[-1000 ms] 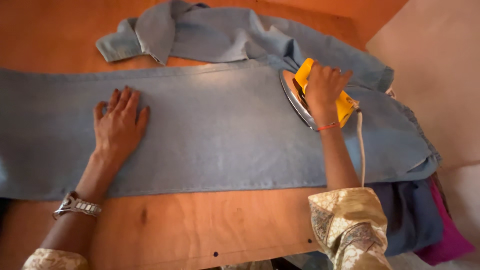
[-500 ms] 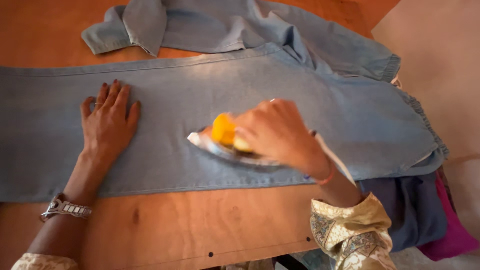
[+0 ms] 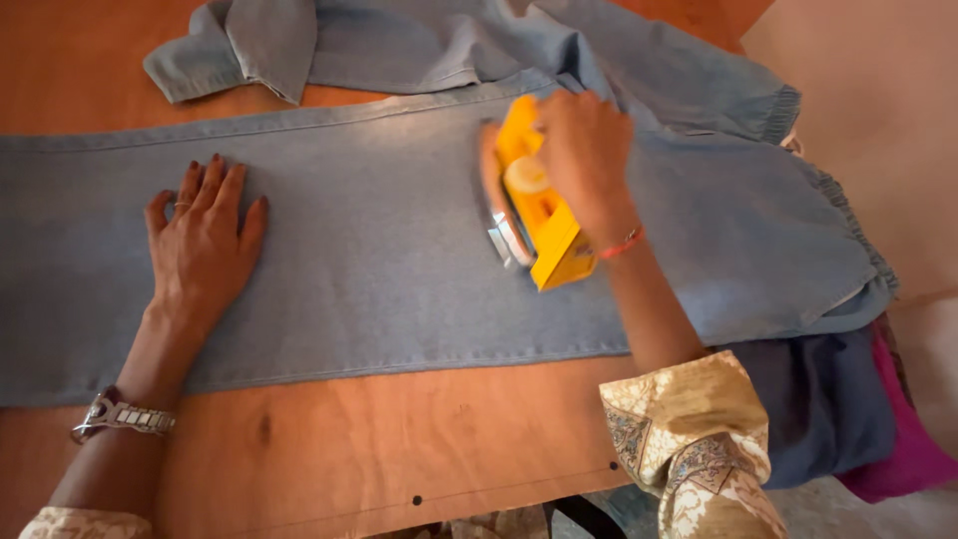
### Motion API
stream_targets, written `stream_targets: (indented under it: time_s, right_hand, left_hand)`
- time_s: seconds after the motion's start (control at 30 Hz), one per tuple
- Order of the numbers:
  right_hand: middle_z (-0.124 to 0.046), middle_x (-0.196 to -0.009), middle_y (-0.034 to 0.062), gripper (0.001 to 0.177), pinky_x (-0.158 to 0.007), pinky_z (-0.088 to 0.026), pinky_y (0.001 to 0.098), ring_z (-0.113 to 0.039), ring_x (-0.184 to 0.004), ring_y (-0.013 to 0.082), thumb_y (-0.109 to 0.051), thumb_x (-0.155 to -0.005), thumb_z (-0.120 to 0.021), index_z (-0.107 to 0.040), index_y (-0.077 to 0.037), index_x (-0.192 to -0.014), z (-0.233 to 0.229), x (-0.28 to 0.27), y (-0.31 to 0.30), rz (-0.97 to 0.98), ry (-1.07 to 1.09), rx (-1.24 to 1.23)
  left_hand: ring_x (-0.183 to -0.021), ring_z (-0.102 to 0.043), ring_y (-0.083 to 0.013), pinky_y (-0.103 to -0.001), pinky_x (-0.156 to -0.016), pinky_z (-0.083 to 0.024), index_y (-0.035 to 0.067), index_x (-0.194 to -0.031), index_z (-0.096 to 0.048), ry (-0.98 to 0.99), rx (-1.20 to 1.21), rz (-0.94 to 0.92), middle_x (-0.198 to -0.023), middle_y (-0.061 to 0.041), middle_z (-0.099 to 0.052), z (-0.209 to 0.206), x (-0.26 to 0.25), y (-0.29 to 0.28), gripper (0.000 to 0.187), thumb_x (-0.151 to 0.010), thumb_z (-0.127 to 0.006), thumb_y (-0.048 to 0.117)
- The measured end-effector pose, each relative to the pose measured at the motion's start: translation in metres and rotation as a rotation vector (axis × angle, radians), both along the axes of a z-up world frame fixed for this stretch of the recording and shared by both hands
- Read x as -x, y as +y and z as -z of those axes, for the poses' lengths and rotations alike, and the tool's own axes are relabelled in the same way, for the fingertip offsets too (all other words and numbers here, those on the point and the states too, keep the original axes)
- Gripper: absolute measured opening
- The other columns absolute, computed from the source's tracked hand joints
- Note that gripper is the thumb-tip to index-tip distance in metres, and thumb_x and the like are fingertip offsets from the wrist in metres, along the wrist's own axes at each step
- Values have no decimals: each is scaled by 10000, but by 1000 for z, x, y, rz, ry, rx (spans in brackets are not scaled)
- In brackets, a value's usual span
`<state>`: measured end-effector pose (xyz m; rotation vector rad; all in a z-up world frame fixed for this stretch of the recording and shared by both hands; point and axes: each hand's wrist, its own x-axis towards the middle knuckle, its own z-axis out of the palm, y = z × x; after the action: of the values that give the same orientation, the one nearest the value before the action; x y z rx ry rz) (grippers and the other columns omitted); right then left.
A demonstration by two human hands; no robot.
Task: The person irons a light blue garment laid flat on a wooden table using a yellow electric iron. They repeatedly move the iron back and forth across the fabric while using the left hand to hold and smooth the material. The garment remains on the table throughout the clip.
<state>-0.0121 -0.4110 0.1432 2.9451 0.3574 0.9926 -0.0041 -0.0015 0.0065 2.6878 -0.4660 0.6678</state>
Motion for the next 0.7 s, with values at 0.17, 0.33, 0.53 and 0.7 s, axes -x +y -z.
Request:
stream_targets:
  time_s: [0.17, 0.33, 0.53, 0.7]
  right_hand:
    - [-727, -829, 129, 65, -619, -523, 449, -724, -766, 339, -173, -863, -743, -738, -111, -844, 22, -27, -34, 301, -139, 175]
    - [-746, -921, 183, 155, -705, -531, 423, -725, -802, 311, -171, -854, -656, -696, -86, -978, 43, -21, 20, 559, -249, 615]
    - [-698, -1016, 240, 315, -821, -526, 438, -691, -875, 331, -169, -890, -648, -609, -19, -1164, 35, 14, 63, 280, -255, 595]
    - [-689, -983, 264, 447, -795, -544, 463, -709, -835, 343, -373, -1019, -602, -578, 14, -1243, 36, 55, 112, -201, -393, 477]
  left_hand:
    - [-1501, -418, -370, -606, -1175, -261, -14, -1467, -577, -6, 4, -6, -1573, -220, -519, 2, -1, 1, 509, -1104, -497, 334]
    - [-1487, -430, -368, -608, -1164, -271, -12, -1447, -590, -22, -2, -17, -1563, -223, -529, 2, -1, -1, 499, -1092, -505, 328]
    - [-1486, -440, -381, -602, -1160, -283, -9, -1457, -585, -37, -9, -12, -1566, -222, -530, 5, 0, -1, 489, -1106, -510, 324]
    - [-1478, -457, -378, -598, -1150, -291, -7, -1448, -585, -57, -14, -4, -1563, -215, -536, 4, -2, 1, 481, -1099, -518, 318]
